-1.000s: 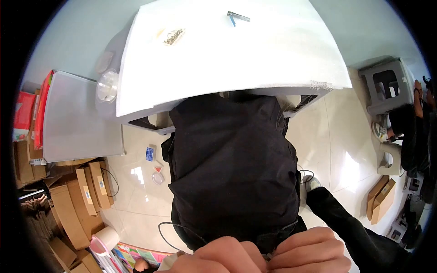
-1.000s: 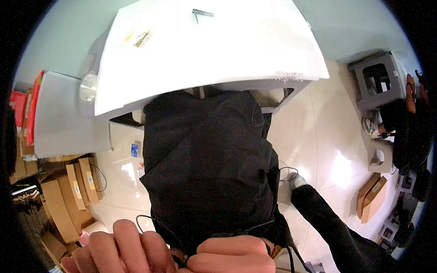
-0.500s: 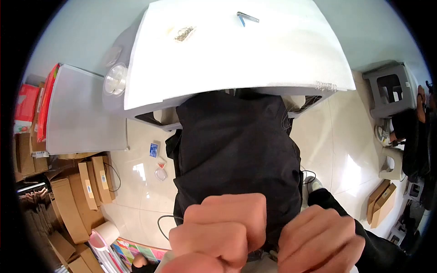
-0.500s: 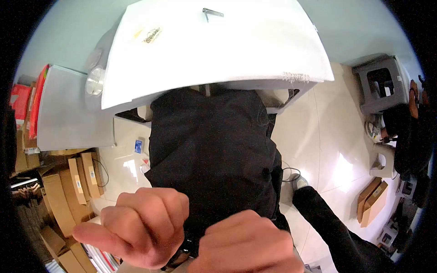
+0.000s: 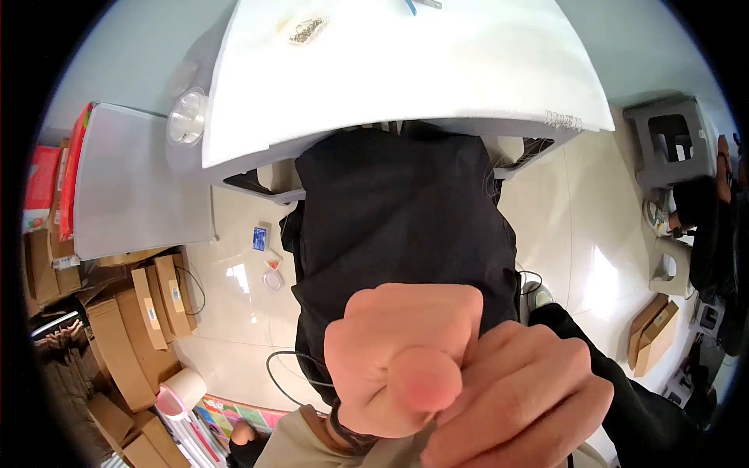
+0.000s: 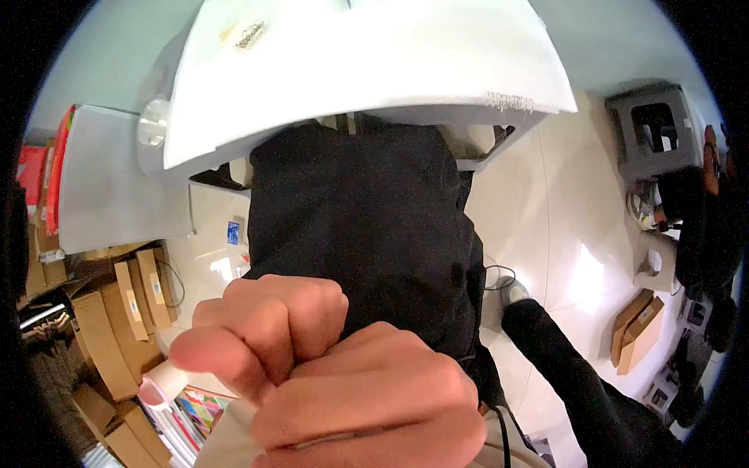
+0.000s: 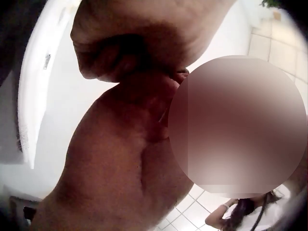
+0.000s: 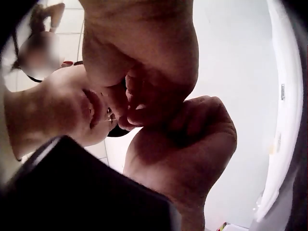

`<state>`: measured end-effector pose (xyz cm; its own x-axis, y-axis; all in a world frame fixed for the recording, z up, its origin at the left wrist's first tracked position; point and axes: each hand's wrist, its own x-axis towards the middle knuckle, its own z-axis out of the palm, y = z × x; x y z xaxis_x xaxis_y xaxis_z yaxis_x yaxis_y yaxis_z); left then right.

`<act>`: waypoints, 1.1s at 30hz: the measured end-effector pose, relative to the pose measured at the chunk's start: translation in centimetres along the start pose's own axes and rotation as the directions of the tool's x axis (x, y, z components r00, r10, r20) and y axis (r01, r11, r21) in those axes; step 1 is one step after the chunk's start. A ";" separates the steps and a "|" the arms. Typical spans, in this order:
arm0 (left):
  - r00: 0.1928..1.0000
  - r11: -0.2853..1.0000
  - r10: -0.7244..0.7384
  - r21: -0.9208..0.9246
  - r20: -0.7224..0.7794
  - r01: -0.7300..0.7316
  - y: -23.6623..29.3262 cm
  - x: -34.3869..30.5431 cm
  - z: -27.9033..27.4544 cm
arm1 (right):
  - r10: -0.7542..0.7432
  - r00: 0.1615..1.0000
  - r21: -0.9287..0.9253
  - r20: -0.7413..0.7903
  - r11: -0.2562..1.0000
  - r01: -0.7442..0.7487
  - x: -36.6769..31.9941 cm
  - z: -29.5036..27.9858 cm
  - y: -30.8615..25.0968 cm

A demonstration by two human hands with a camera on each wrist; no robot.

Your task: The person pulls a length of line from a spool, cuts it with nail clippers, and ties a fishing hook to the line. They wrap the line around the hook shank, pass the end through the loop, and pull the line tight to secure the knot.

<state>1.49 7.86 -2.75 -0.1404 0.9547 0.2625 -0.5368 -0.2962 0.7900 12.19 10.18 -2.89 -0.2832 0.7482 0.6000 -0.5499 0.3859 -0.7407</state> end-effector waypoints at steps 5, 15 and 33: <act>0.932 0.833 -0.259 0.430 -0.253 0.348 2.2 -1.9 -2.1 | 0.040 0.999 0.002 -0.027 0.999 -0.040 0.6 -0.3 -1.4; 0.974 0.762 0.211 0.611 0.079 -0.215 5.4 -5.3 -1.7 | -0.044 0.959 -0.079 0.279 0.994 0.069 2.2 -2.4 0.4; 0.953 0.972 0.223 0.028 0.205 -0.233 1.2 -4.5 1.7 | 0.099 0.995 -0.009 -0.002 0.995 -0.099 0.3 -1.9 0.4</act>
<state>2.87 3.19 -2.08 -0.0826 0.8376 0.5399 -0.4653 -0.5115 0.7224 13.36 11.58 -3.59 -0.3346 0.7838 0.5231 -0.5119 0.3149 -0.7992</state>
